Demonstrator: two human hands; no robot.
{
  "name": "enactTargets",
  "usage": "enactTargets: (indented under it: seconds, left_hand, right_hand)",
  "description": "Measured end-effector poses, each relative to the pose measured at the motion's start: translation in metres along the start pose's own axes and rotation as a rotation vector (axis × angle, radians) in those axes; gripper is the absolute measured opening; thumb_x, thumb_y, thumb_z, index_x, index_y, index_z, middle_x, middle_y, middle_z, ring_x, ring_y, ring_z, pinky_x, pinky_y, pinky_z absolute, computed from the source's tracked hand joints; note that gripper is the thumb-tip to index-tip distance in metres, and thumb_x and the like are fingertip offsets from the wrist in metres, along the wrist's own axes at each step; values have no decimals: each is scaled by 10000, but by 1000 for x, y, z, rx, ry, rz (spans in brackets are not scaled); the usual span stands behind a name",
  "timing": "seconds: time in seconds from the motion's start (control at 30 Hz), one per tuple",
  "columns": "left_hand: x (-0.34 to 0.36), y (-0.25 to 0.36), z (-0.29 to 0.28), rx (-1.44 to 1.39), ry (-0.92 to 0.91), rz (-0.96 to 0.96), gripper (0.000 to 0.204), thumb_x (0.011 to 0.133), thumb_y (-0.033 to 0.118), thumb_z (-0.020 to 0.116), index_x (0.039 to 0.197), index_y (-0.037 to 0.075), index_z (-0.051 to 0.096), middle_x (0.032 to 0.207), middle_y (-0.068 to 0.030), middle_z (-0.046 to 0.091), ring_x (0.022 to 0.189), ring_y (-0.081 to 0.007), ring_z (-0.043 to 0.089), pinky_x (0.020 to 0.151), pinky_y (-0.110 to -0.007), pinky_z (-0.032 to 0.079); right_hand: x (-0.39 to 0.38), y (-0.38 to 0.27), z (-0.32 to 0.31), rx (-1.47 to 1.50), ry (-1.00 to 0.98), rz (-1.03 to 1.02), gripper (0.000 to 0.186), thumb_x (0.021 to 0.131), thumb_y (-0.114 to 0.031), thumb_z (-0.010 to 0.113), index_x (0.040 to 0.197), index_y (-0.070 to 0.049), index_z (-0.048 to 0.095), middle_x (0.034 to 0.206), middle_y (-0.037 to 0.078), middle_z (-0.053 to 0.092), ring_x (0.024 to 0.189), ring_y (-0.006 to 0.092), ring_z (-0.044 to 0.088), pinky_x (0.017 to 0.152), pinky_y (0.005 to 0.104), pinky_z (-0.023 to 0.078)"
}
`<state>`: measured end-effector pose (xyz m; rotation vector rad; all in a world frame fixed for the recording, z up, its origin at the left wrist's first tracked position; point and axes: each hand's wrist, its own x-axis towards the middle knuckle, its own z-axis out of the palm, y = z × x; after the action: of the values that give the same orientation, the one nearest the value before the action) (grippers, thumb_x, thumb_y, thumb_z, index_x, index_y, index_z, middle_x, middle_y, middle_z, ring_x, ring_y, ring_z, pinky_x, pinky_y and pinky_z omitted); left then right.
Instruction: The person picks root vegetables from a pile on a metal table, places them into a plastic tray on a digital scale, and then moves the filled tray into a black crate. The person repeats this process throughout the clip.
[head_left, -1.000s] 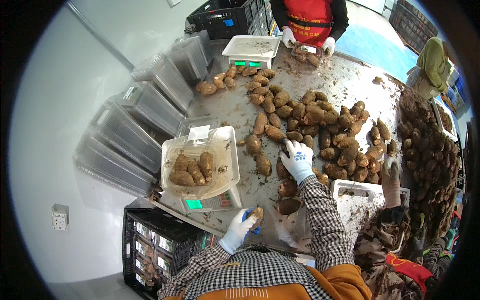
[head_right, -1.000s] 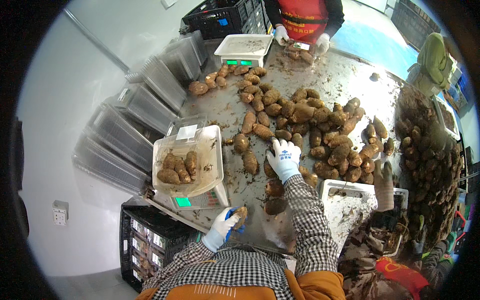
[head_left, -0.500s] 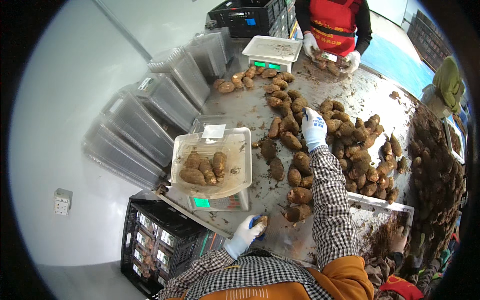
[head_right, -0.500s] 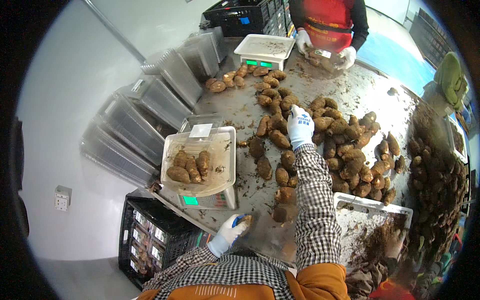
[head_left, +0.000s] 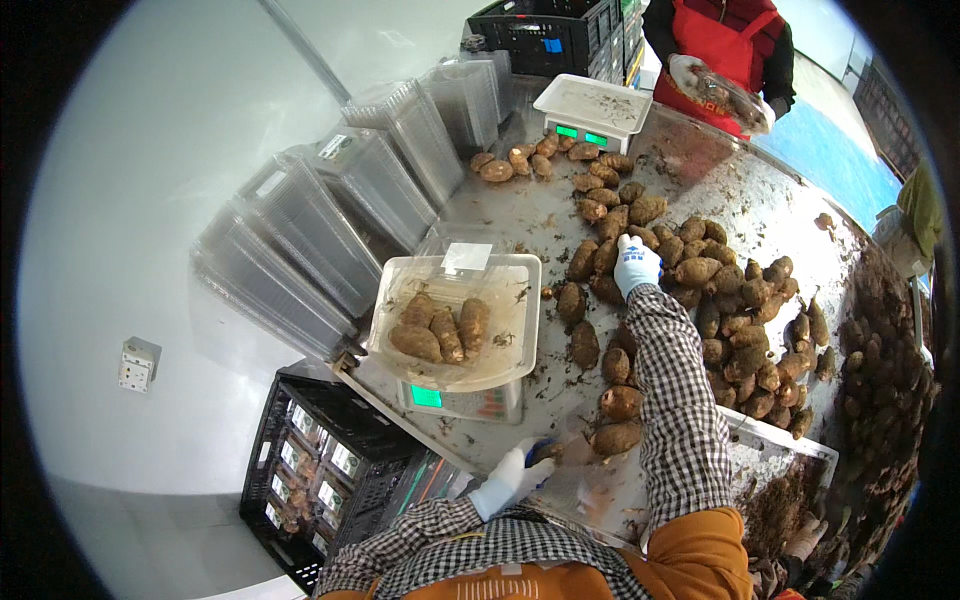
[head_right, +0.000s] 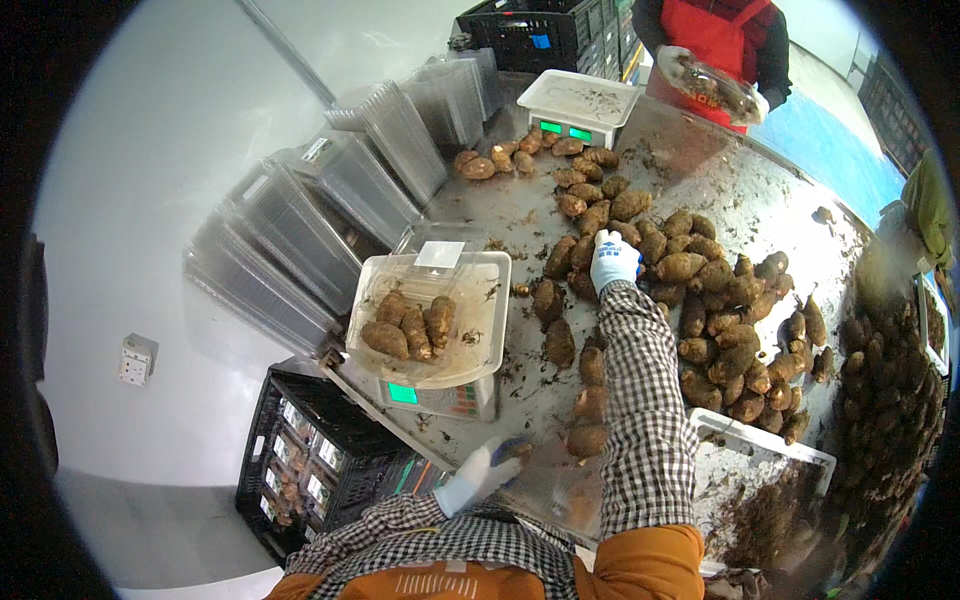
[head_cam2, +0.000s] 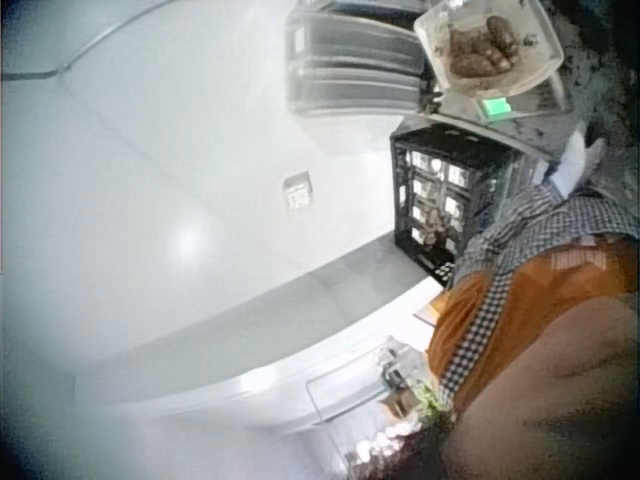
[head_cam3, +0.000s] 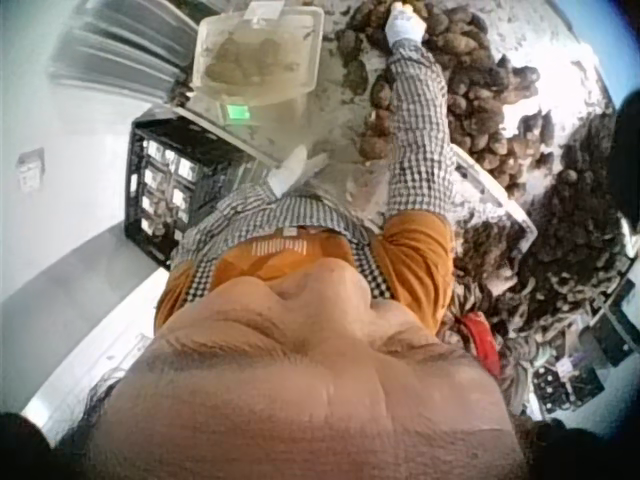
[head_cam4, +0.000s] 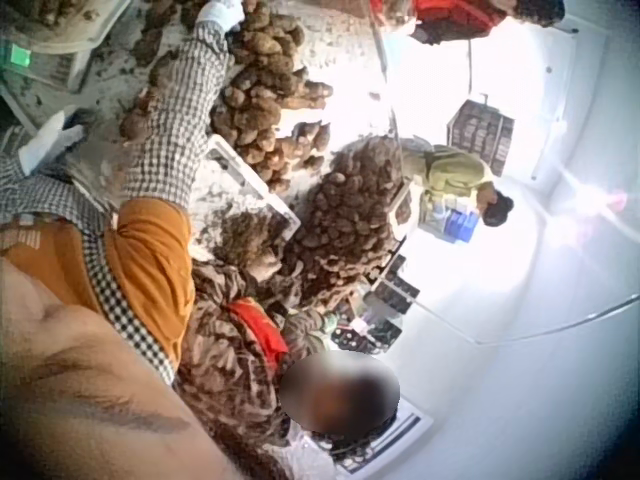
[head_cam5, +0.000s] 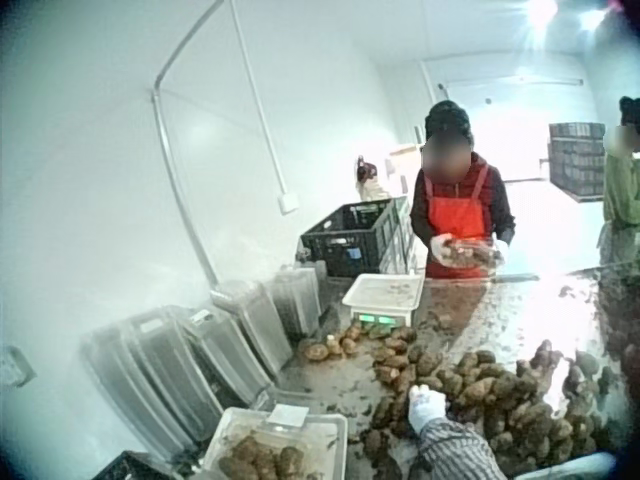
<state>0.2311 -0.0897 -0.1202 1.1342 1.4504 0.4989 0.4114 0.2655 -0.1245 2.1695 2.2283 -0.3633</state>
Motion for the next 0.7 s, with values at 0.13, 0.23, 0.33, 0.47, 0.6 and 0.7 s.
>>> enactTargets:
  seconds: [0.13,0.23,0.33,0.47,0.6,0.7]
  left_hand:
    - [11,3,12,142,59,142,562,880,234,656,1357,0,472,1265,-215,580,1161,-293,570,982,-376,457]
    - [26,13,16,288,104,255,623,880,270,675,1398,28,427,1341,-236,495,1218,-355,505,1040,-424,406]
    - [53,7,14,572,127,360,654,885,331,644,1419,33,414,1320,-254,495,1197,-387,506,1037,-444,406]
    - [49,60,-8,691,-31,140,586,894,317,609,1390,35,478,1225,-253,588,1123,-360,580,1008,-429,437]
    - [46,63,-28,105,163,551,349,937,75,580,1281,13,570,1131,-78,652,1011,-185,629,922,-272,485]
    - [15,106,-51,-279,-17,467,336,979,126,535,1293,8,562,1067,-67,655,922,-102,614,804,-238,507]
  right_hand:
    - [-25,41,42,417,413,-1,461,793,-202,690,1202,-26,571,1081,173,658,936,332,650,822,420,523]
    - [-85,61,21,1391,151,157,381,882,-187,685,1200,-1,587,939,104,686,808,190,650,704,304,535]
    - [-159,60,17,2143,10,-14,258,960,-150,624,1170,-3,598,923,52,670,737,132,638,664,256,534]
    - [-224,37,18,2337,15,-19,330,955,-213,643,1210,-15,572,942,61,661,729,178,658,649,307,552]
    - [-275,8,-2,2506,-140,30,283,950,-224,653,1171,-56,596,955,73,673,732,198,658,639,319,560]
    - [-302,-9,-3,2449,-137,100,272,949,-231,655,1143,-50,598,928,72,668,751,183,653,659,302,551]
